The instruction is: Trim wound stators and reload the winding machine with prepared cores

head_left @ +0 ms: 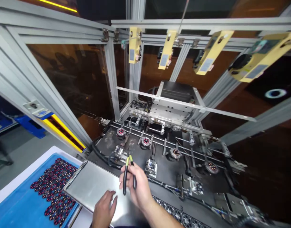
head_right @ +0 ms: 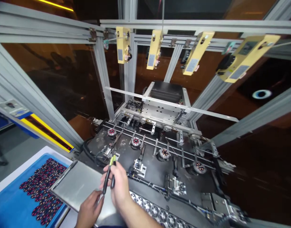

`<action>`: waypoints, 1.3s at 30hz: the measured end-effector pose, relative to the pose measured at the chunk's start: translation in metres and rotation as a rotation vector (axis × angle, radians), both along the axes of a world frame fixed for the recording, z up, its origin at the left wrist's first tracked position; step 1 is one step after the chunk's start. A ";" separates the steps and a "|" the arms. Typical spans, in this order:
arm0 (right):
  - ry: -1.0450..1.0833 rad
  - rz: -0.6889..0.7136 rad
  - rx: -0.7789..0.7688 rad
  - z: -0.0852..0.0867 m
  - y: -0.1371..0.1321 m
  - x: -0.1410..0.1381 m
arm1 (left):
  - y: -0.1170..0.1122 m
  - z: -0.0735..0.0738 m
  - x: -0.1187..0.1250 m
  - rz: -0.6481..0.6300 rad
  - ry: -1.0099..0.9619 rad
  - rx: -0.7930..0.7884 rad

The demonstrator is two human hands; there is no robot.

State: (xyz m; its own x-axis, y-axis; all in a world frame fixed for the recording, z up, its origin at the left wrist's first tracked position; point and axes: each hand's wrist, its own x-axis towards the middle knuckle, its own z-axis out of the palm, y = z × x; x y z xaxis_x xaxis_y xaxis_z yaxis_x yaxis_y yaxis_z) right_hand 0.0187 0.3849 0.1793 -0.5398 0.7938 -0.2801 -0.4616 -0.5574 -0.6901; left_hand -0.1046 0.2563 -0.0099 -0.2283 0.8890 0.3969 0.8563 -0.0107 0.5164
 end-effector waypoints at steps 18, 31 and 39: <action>-0.189 -0.505 -0.161 -0.063 0.057 -0.029 | 0.005 0.000 -0.007 -0.094 0.136 -0.017; -0.216 -0.522 -0.183 -0.063 0.070 -0.032 | 0.004 -0.004 -0.013 -0.125 0.127 -0.075; -0.042 0.168 0.088 -0.008 0.011 0.018 | 0.003 -0.004 -0.011 -0.071 0.049 -0.051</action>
State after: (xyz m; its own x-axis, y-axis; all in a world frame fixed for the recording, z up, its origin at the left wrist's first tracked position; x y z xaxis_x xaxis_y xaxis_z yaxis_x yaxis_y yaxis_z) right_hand 0.0363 0.3963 0.1709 -0.6564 0.7156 -0.2388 -0.3366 -0.5611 -0.7562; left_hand -0.1161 0.2595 -0.0140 -0.1454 0.9217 0.3595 0.8784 -0.0470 0.4757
